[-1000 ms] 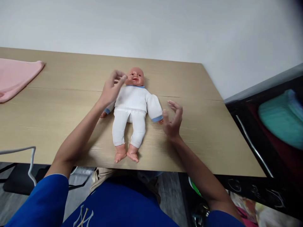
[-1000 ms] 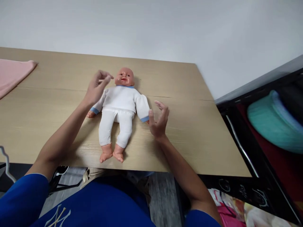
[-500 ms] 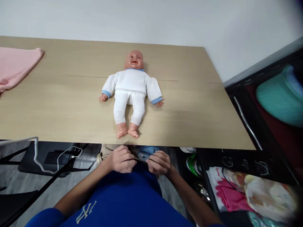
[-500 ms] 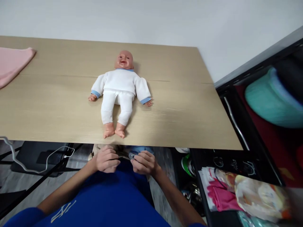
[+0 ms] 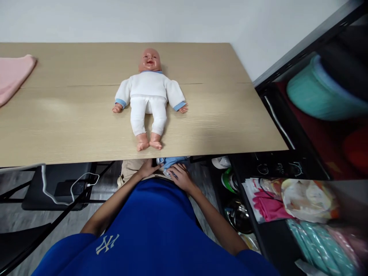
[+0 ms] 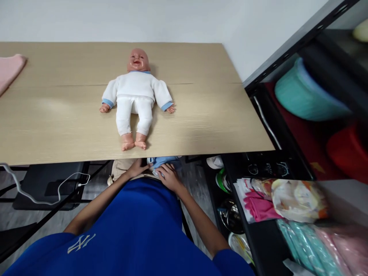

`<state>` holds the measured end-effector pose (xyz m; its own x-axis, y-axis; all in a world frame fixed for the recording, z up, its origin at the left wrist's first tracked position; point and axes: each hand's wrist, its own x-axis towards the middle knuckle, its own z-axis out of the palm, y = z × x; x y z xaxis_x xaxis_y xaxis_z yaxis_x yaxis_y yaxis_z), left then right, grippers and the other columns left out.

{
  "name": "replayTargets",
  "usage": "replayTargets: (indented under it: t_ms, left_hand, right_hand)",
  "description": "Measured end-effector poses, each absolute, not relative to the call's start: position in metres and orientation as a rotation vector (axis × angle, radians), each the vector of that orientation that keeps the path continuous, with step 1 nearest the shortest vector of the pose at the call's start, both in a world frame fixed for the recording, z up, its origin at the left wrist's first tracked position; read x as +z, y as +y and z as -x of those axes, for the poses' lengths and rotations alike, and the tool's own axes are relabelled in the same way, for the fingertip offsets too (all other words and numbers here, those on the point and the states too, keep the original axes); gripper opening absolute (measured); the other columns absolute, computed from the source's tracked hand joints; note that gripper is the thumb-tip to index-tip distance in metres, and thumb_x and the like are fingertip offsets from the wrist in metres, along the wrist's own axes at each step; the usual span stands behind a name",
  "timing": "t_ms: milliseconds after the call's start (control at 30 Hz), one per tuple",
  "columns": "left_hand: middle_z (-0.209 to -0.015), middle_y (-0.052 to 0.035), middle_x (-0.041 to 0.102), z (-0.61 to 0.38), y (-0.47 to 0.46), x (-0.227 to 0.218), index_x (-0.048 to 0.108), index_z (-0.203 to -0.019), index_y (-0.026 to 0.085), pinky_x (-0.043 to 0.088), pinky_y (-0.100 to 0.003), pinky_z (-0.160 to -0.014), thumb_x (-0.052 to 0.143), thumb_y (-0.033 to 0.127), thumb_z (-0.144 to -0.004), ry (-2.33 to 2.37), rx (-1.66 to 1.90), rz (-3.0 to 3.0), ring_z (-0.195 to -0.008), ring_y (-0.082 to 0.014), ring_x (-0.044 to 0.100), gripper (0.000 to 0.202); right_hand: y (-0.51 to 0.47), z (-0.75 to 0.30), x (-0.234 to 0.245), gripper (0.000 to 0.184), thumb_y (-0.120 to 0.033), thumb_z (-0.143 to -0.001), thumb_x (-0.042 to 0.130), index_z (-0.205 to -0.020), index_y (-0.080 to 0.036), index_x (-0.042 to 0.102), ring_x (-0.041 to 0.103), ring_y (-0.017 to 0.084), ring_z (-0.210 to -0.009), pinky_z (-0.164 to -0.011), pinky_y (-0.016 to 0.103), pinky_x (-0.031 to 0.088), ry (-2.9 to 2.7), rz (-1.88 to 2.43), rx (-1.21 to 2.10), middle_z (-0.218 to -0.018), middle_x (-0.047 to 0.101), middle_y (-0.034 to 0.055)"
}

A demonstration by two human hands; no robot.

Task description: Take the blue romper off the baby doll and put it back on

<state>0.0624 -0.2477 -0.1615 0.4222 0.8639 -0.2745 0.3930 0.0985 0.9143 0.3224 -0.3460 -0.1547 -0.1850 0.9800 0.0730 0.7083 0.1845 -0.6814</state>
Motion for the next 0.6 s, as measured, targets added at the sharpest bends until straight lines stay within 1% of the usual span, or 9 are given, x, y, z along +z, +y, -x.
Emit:
replayTargets:
  t_ms: [67, 167, 233, 333, 400, 467, 533, 567, 600]
  left_hand:
    - [-0.145, -0.0197, 0.079, -0.071, -0.244, -0.167, 0.072, -0.142, 0.021, 0.041, -0.062, -0.14, 0.093, 0.064, -0.088, 1.185, 0.504, -1.44, -0.16, -0.0472, 0.058, 0.073]
    - [-0.129, -0.0168, 0.081, -0.075, -0.244, -0.172, 0.072, -0.129, 0.021, 0.053, -0.061, -0.128, 0.09, 0.058, -0.091, 1.192, 0.482, -1.391, -0.142, -0.0437, 0.069, 0.056]
    - [-0.124, -0.0165, 0.081, -0.074, -0.246, -0.173, 0.069, -0.124, 0.021, 0.06, -0.058, -0.119, 0.085, 0.051, -0.094, 1.174, 0.456, -1.387, -0.13, -0.0407, 0.074, 0.045]
    - [-0.124, -0.0161, 0.082, -0.068, -0.251, -0.17, 0.066, -0.124, 0.023, 0.065, -0.054, -0.112, 0.078, 0.039, -0.094, 1.146, 0.397, -1.406, -0.12, -0.0371, 0.078, 0.036]
    - [-0.13, -0.018, 0.081, -0.062, -0.254, -0.165, 0.064, -0.131, 0.021, 0.064, -0.056, -0.117, 0.076, 0.032, -0.092, 1.163, 0.355, -1.45, -0.124, -0.0378, 0.078, 0.042]
    - [-0.145, -0.023, 0.077, -0.054, -0.256, -0.155, 0.063, -0.14, 0.018, 0.055, -0.061, -0.13, 0.077, 0.025, -0.087, 1.214, 0.32, -1.514, -0.141, -0.0423, 0.071, 0.055]
    - [-0.162, -0.0285, 0.067, -0.043, -0.26, -0.136, 0.062, -0.149, 0.016, 0.041, -0.071, -0.14, 0.077, 0.022, -0.085, 1.278, 0.282, -1.578, -0.158, -0.0492, 0.058, 0.067]
    - [-0.167, -0.0299, 0.063, -0.036, -0.263, -0.122, 0.062, -0.151, 0.015, 0.035, -0.075, -0.143, 0.078, 0.022, -0.086, 1.304, 0.263, -1.604, -0.163, -0.0519, 0.052, 0.067]
    - [-0.168, -0.0308, 0.061, -0.029, -0.267, -0.104, 0.064, -0.15, 0.014, 0.033, -0.078, -0.142, 0.077, 0.024, -0.09, 1.304, 0.236, -1.637, -0.165, -0.0538, 0.05, 0.063]
  right_hand:
    - [-0.35, -0.34, -0.16, 0.032, -0.046, -0.115, 0.058, -0.116, -0.027, 0.083, 0.071, 0.033, -0.115, -0.111, 0.051, 0.057, -1.8, 1.645, 0.65, -0.119, 0.081, 0.0133]
    - [-0.343, -0.372, -0.173, 0.048, -0.061, -0.114, 0.051, -0.133, -0.022, 0.073, 0.066, 0.038, -0.127, -0.114, 0.06, 0.056, -1.52, 1.77, 0.569, -0.13, 0.077, 0.0201]
    - [-0.331, -0.389, -0.183, 0.058, -0.072, -0.111, 0.05, -0.134, -0.023, 0.069, 0.067, 0.036, -0.122, -0.107, 0.058, 0.06, -1.422, 1.786, 0.606, -0.124, 0.077, 0.0175]
    - [-0.313, -0.4, -0.191, 0.063, -0.085, -0.107, 0.052, -0.119, -0.026, 0.069, 0.072, 0.031, -0.104, -0.091, 0.049, 0.064, -1.405, 1.738, 0.746, -0.105, 0.078, 0.0104]
    - [-0.306, -0.402, -0.188, 0.064, -0.09, -0.103, 0.058, -0.109, -0.026, 0.069, 0.073, 0.029, -0.096, -0.087, 0.046, 0.064, -1.423, 1.71, 0.804, -0.097, 0.079, 0.0085]
    - [-0.306, -0.4, -0.177, 0.062, -0.087, -0.101, 0.065, -0.104, -0.026, 0.07, 0.073, 0.029, -0.095, -0.088, 0.045, 0.064, -1.446, 1.7, 0.805, -0.096, 0.08, 0.0086]
    - [-0.314, -0.396, -0.16, 0.052, -0.078, -0.1, 0.073, -0.102, -0.026, 0.072, 0.073, 0.03, -0.099, -0.092, 0.046, 0.064, -1.479, 1.688, 0.787, -0.1, 0.081, 0.0092]
    - [-0.32, -0.393, -0.148, 0.045, -0.071, -0.1, 0.077, -0.102, -0.026, 0.074, 0.073, 0.03, -0.101, -0.095, 0.046, 0.063, -1.517, 1.669, 0.776, -0.103, 0.082, 0.0094]
    - [-0.327, -0.389, -0.135, 0.038, -0.063, -0.099, 0.081, -0.102, -0.026, 0.076, 0.074, 0.03, -0.102, -0.096, 0.046, 0.062, -1.585, 1.631, 0.755, -0.105, 0.082, 0.0092]
